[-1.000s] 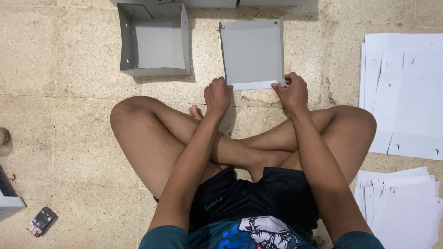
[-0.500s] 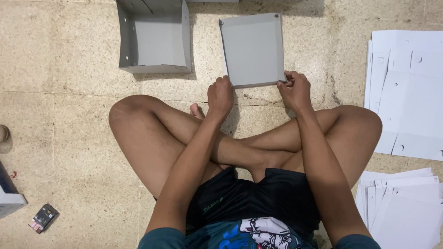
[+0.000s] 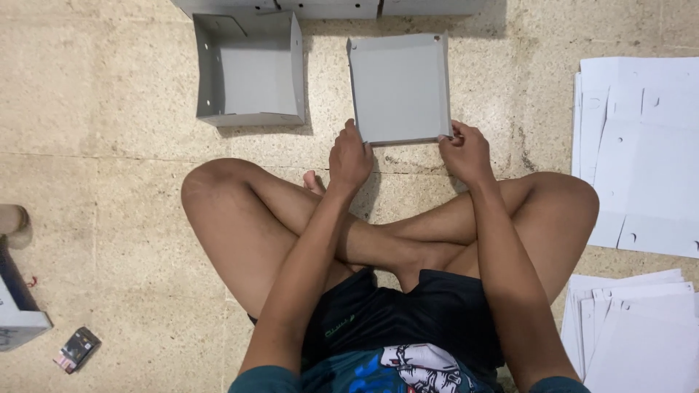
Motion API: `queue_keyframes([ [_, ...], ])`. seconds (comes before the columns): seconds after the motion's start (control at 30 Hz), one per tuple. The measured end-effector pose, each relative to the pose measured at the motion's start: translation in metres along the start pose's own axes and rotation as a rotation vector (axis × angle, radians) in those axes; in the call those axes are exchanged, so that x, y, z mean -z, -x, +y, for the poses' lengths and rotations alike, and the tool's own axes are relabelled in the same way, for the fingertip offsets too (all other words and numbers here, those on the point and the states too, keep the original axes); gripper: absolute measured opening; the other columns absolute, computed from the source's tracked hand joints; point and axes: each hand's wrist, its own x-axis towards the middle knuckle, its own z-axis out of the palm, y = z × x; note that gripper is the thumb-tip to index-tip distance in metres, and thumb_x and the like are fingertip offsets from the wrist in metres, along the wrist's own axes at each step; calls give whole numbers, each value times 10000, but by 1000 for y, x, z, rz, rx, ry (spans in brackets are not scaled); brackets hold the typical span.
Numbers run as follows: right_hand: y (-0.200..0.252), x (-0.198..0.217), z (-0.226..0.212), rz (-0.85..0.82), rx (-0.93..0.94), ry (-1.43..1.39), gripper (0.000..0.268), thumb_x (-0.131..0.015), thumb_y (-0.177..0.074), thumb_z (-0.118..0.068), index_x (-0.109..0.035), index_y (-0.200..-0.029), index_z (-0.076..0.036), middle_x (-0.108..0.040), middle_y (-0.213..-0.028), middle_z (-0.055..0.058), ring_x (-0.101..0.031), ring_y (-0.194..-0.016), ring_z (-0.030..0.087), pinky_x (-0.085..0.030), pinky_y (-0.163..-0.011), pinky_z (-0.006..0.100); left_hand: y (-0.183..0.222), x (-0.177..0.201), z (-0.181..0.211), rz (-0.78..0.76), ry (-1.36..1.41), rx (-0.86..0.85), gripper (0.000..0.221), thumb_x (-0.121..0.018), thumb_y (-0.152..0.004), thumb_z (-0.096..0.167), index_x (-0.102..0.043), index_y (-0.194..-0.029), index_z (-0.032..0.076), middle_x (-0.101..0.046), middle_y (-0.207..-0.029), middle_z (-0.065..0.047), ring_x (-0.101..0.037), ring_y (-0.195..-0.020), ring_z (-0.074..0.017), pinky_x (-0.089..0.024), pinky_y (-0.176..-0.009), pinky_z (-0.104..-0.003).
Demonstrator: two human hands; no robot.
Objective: Assembling cardboard boxes by folding flat sheets into lids and bases while sitting on the floor.
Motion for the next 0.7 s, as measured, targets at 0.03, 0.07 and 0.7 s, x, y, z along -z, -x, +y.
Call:
queue_keyframes([
  [0.03, 18, 11, -18, 8, 7, -4, 544, -696, -937, -220, -554, -1375, 69, -524, -1200, 271, -628, -1115, 379, -528, -990, 436, 6, 7, 3, 6, -3, -9, 560, -544, -980, 135, -330, -1450, -81, -570, -1243, -296, -594, -1181, -455, -485, -993, -535],
  [0.07, 36, 21, -37, 21, -11, -52, 553, -639, -970, -241, -520, -1399, 88, -495, -1282, 327, -560, -1200, 448, -468, -1047, 504, 11, 14, 5, -34, 23, 12, 526, -520, -992, 147, -363, -1435, -90, -560, -1236, -295, -580, -1186, -459, -479, -981, -524],
  [0.7, 192, 174, 15, 31, -261, 321, 1051, -94, -883, -717, 172, -1586, 18, -645, -1233, 350, -436, -1411, 410, 48, -1279, 492, 223, 189, -159, 593, -505, 74, 650, -450, -1115, 329, -351, -1588, -106, -657, -1108, -214, -620, -1057, -358, 64, -1142, -596],
])
